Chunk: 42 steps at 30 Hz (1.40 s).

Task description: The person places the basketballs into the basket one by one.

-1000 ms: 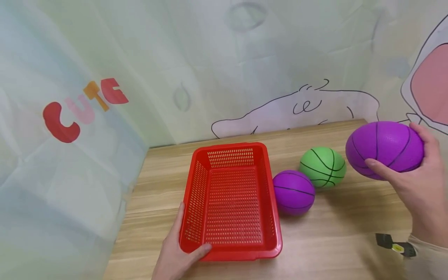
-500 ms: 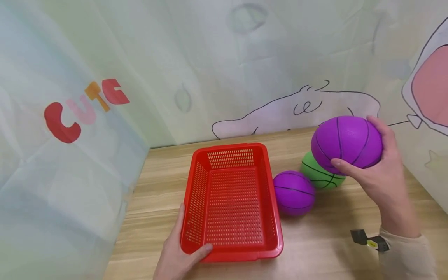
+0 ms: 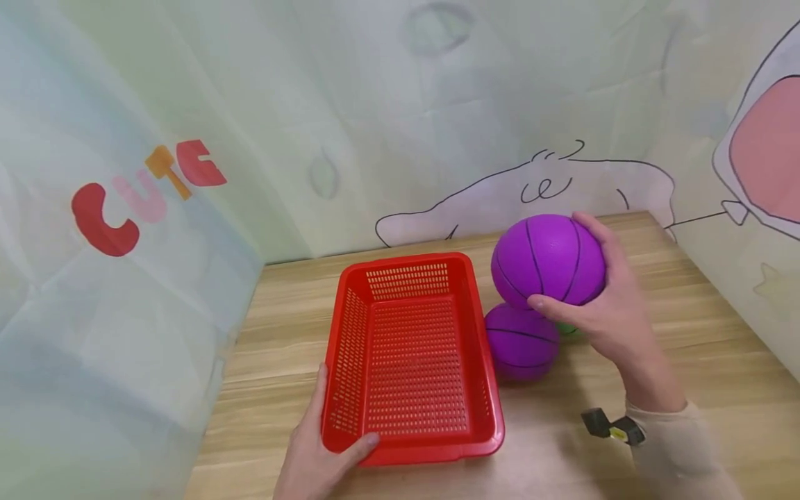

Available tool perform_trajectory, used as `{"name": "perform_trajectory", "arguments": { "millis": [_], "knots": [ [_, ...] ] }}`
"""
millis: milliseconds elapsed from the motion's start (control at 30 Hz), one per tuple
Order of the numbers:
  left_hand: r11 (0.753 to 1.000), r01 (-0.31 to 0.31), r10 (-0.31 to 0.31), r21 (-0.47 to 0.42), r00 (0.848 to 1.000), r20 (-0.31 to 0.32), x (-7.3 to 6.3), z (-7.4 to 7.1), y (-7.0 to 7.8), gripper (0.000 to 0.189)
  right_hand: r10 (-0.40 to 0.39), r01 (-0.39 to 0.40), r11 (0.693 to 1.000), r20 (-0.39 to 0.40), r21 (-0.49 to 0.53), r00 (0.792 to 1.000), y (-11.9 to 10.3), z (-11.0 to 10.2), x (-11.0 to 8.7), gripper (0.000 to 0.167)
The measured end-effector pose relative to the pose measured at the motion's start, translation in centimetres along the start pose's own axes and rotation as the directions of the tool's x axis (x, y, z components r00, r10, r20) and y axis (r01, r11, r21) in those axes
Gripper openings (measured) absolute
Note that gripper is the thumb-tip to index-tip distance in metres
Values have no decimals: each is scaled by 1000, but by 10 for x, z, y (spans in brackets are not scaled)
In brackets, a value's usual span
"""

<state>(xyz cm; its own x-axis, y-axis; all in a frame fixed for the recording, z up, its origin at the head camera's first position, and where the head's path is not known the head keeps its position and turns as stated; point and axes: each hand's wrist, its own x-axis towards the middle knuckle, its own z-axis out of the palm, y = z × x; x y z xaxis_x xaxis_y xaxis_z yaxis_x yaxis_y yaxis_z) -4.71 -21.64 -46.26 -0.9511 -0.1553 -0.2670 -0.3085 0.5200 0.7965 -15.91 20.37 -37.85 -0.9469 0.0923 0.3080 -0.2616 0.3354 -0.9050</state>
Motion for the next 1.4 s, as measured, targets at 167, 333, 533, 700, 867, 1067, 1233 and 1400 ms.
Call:
{"name": "perform_trajectory", "arguments": {
  "millis": [167, 333, 533, 700, 867, 1067, 1233, 1400],
  "knots": [
    [1000, 12, -12, 11, 1000, 2, 0, -1, 0, 140, -41, 35, 998, 102, 61, 994, -6, 26, -9, 124],
    [1000, 13, -13, 10, 1000, 1, 1, 0, 0, 141, -59, 45, 995, 166, 89, 984, -10, 43, -13, 122],
    [999, 19, -19, 39, 1000, 3, 2, -1, 1, 143, -80, 60, 993, 195, 106, 978, -12, 56, -14, 121],
    [1000, -10, 10, 10, 1000, 21, 2, -2, 0, 141, -104, 78, 988, 202, 132, 974, -14, 62, -14, 121],
    [999, -32, 32, -4, 999, 33, 2, -3, -1, 137, -127, 86, 981, 245, 172, 961, -17, 70, -14, 120],
    [1000, -15, 15, 12, 1000, 28, 2, -2, 2, 141, -164, 110, 978, 327, 177, 931, -17, 82, -17, 121],
    [999, -14, 14, 36, 1000, 20, 2, -3, 1, 143, -233, 194, 972, 427, 134, 873, -13, 92, -22, 123],
    [999, -13, 13, 41, 1000, 15, 2, -3, 0, 142, -283, 284, 955, 537, 83, 795, -7, 101, -29, 120]
  ]
}}
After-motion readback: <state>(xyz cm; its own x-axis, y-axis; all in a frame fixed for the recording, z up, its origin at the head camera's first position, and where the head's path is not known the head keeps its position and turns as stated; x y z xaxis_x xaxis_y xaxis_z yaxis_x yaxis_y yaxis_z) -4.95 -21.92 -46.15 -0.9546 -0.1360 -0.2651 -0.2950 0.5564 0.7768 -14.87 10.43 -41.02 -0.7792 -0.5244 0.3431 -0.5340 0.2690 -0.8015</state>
